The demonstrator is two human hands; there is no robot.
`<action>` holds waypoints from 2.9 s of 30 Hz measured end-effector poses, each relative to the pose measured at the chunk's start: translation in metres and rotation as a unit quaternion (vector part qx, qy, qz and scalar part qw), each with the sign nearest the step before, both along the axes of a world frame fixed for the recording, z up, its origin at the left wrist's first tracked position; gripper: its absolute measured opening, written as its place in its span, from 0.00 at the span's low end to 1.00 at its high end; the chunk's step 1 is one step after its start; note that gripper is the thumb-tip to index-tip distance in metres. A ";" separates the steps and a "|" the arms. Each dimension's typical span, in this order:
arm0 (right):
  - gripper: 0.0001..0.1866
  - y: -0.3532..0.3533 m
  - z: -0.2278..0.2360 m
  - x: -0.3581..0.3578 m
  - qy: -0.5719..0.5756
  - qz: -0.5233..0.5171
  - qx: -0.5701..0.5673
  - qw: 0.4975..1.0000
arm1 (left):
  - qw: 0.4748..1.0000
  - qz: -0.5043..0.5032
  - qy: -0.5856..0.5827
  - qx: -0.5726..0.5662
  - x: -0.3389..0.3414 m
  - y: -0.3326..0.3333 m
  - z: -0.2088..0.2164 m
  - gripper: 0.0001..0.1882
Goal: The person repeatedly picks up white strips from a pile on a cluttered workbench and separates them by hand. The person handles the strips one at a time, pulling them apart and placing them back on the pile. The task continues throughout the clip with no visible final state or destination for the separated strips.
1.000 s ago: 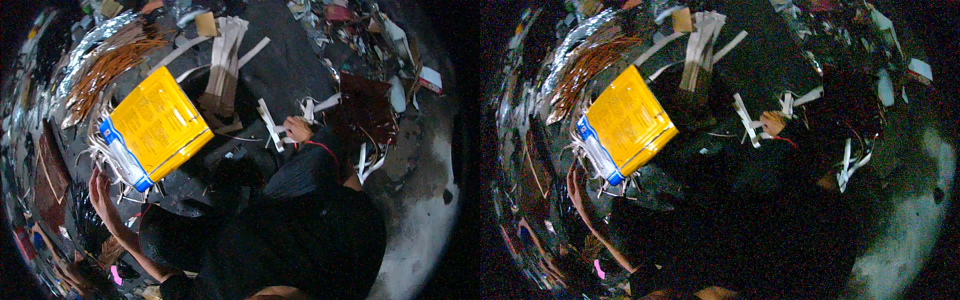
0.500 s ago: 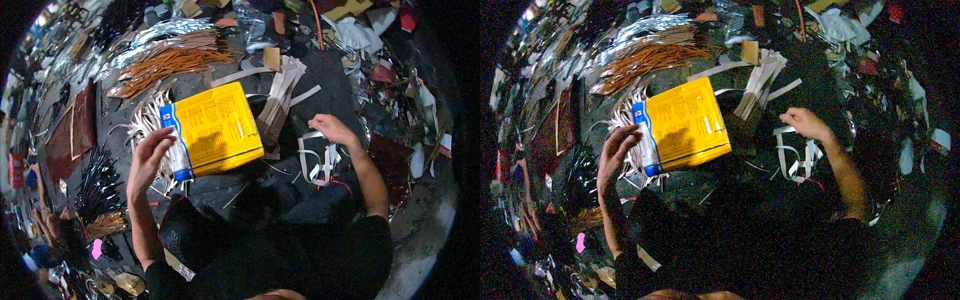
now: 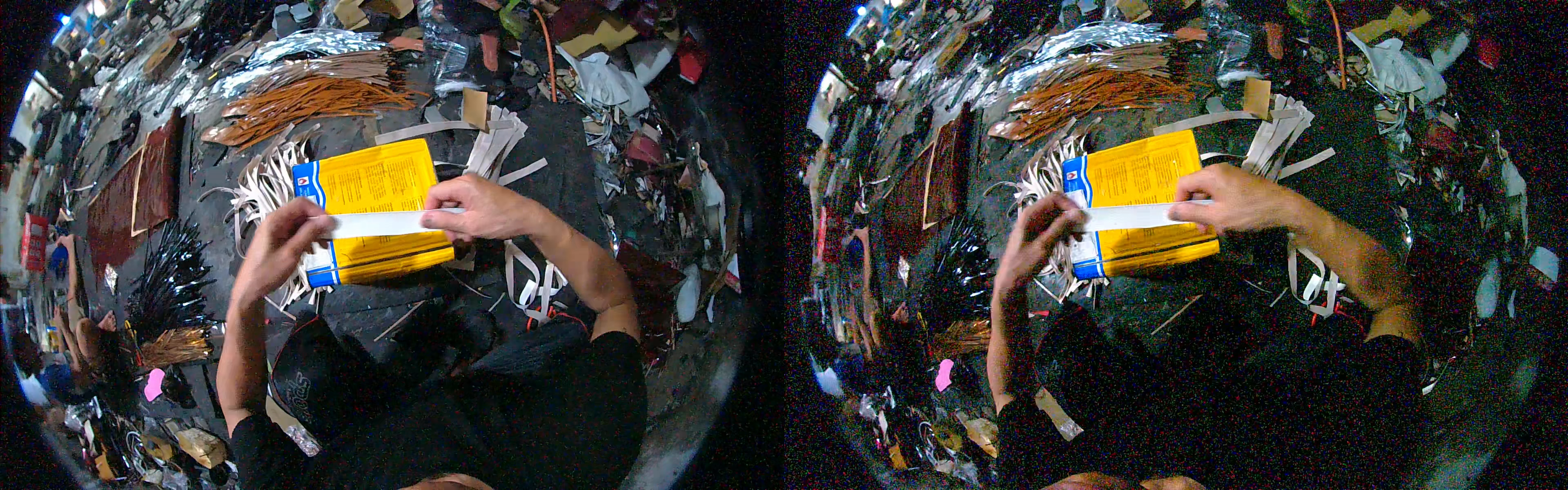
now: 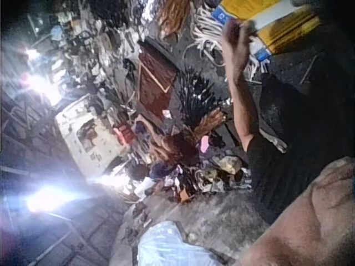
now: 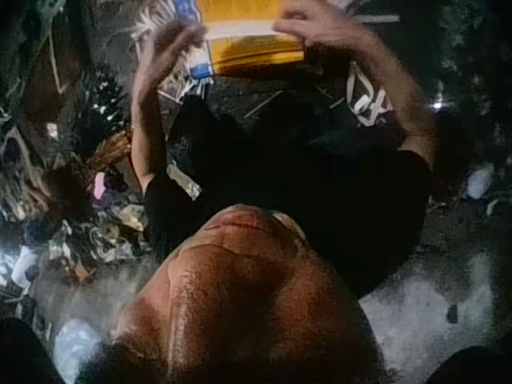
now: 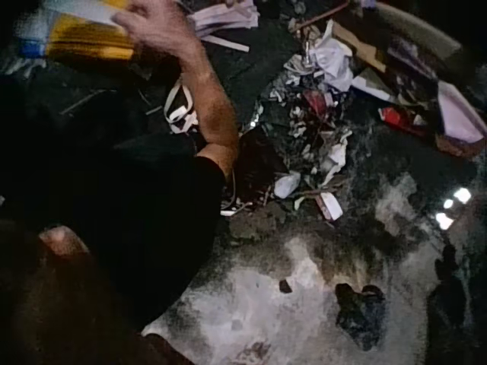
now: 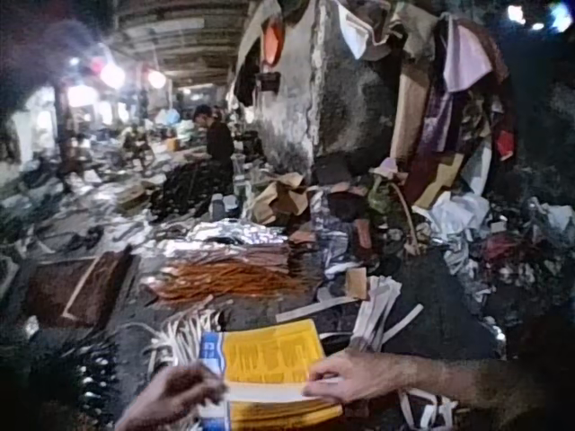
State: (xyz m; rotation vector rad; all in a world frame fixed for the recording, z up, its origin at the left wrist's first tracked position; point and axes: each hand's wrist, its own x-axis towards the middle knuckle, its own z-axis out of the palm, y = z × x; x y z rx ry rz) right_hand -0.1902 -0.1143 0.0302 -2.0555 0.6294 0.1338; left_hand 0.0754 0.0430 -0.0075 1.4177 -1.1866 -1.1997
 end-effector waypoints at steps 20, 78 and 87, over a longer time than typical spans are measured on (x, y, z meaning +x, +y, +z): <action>0.13 0.005 -0.075 0.065 -0.158 0.036 -0.234 0.959 | 0.967 0.234 0.097 0.002 0.030 0.026 -0.116 0.16; 0.08 0.043 -0.153 0.157 -0.305 0.036 -0.302 0.903 | 0.871 0.343 0.351 0.035 0.030 0.020 -0.181 0.07; 0.10 0.042 -0.152 0.156 -0.283 0.058 -0.316 0.904 | 0.871 0.374 0.314 0.052 0.045 0.025 -0.216 0.10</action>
